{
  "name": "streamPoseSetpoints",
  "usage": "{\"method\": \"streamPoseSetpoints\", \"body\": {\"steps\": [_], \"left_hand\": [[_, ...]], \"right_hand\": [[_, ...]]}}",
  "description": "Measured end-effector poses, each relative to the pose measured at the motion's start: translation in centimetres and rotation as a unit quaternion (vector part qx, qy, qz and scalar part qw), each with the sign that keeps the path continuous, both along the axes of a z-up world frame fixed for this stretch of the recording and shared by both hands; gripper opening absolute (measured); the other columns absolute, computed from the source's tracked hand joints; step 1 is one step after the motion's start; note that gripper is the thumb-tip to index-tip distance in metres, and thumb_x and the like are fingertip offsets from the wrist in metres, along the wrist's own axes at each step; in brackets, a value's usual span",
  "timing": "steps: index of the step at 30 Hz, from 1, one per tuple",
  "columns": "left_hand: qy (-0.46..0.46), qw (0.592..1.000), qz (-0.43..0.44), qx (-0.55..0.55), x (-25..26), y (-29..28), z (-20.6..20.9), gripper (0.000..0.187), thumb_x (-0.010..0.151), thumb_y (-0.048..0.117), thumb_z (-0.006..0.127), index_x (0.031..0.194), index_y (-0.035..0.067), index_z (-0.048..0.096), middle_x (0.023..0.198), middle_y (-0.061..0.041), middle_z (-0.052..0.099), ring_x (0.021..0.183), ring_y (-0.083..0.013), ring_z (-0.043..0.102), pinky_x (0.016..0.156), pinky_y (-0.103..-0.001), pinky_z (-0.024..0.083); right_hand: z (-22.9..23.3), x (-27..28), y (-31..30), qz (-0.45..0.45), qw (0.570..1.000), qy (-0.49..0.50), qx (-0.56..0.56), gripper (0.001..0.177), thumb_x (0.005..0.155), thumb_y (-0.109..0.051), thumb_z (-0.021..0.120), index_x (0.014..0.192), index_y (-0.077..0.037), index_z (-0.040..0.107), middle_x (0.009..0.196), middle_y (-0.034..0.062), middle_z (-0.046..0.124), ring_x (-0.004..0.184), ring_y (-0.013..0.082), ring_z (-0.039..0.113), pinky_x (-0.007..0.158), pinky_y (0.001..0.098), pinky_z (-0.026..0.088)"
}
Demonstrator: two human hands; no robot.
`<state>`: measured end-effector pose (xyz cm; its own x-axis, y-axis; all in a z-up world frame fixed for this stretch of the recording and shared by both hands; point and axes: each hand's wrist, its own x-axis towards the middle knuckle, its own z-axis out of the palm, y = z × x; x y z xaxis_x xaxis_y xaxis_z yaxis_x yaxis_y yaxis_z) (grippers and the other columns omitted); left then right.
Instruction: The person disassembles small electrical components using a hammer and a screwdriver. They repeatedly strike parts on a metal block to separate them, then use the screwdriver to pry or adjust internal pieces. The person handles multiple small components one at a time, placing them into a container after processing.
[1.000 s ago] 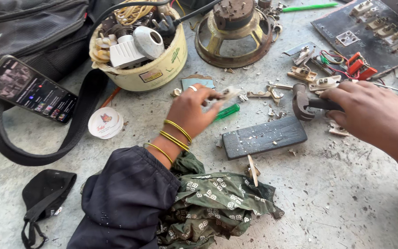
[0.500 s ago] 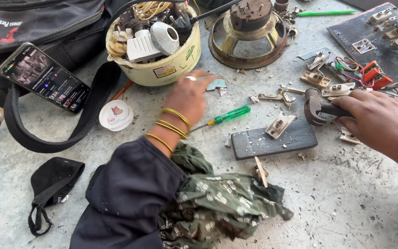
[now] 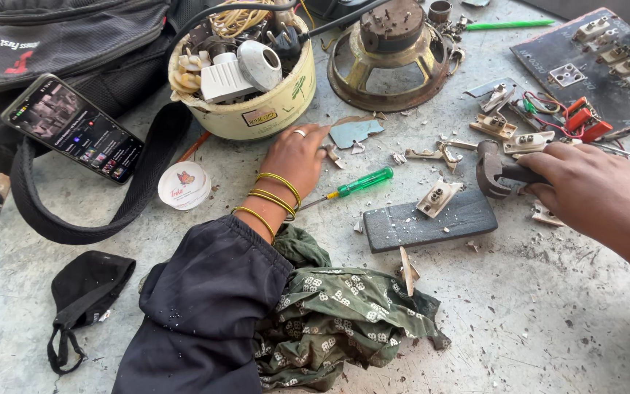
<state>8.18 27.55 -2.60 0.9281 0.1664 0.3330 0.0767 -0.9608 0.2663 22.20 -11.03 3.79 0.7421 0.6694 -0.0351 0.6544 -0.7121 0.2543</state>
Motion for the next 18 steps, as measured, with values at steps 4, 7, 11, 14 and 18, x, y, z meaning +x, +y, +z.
{"method": "streamPoseSetpoints", "body": {"steps": [4, 7, 11, 14, 18], "left_hand": [[-0.023, 0.999, -0.030, -0.034, 1.1, 1.3, -1.8, 0.058, 0.098, 0.012, 0.057, 0.153, 0.005, 0.039, 0.141, -0.023, 0.058, 0.133, -0.0398, 0.053, 0.114, -0.047, 0.039], [-0.065, 0.994, -0.087, -0.025, 2.3, 1.9, -2.4, 0.063, 0.096, 0.009, 0.053, 0.155, -0.001, 0.037, 0.144, -0.024, 0.056, 0.137, -0.0429, 0.049, 0.118, -0.049, 0.036], [-0.050, 0.996, -0.070, -0.021, 2.6, 1.8, -2.3, 0.056, 0.092, 0.002, 0.054, 0.147, 0.006, 0.045, 0.140, -0.023, 0.059, 0.130, -0.0403, 0.055, 0.110, -0.048, 0.040], [-0.054, 0.998, -0.022, -0.036, 2.3, 1.8, -1.9, 0.054, 0.091, -0.005, 0.052, 0.142, 0.013, 0.054, 0.134, -0.019, 0.063, 0.122, -0.0390, 0.060, 0.105, -0.046, 0.048], [-0.104, 0.994, -0.007, -0.041, 2.2, 2.2, -1.3, 0.050, 0.088, -0.005, 0.056, 0.134, 0.012, 0.062, 0.128, -0.020, 0.064, 0.112, -0.0397, 0.065, 0.095, -0.045, 0.054]], "right_hand": [[0.0, 0.0, 0.1, -0.017, 1.000, 0.012, -0.015, 0.047, 0.091, -0.035, 0.067, 0.137, -0.024, 0.062, 0.121, -0.0023, 0.067, 0.119, 0.0185, 0.066, 0.101, 0.0359, 0.055], [-0.3, 0.3, 0.1, -0.009, 1.000, 0.011, -0.017, 0.047, 0.092, -0.037, 0.067, 0.136, -0.024, 0.062, 0.121, -0.0019, 0.067, 0.120, 0.0187, 0.066, 0.102, 0.0357, 0.054], [-0.3, 0.3, 0.1, -0.008, 1.000, 0.009, -0.020, 0.047, 0.092, -0.036, 0.067, 0.137, -0.024, 0.062, 0.122, -0.0019, 0.067, 0.120, 0.0187, 0.065, 0.103, 0.0354, 0.054], [0.0, -0.1, 0.2, -0.017, 1.000, 0.008, -0.019, 0.049, 0.091, -0.032, 0.066, 0.138, -0.025, 0.061, 0.124, -0.0029, 0.067, 0.123, 0.0181, 0.065, 0.102, 0.0358, 0.054], [0.1, -0.5, -0.2, -0.010, 0.999, -0.005, -0.031, 0.055, 0.090, -0.032, 0.066, 0.144, -0.026, 0.056, 0.133, -0.0030, 0.065, 0.127, 0.0179, 0.063, 0.105, 0.0366, 0.054]]}}
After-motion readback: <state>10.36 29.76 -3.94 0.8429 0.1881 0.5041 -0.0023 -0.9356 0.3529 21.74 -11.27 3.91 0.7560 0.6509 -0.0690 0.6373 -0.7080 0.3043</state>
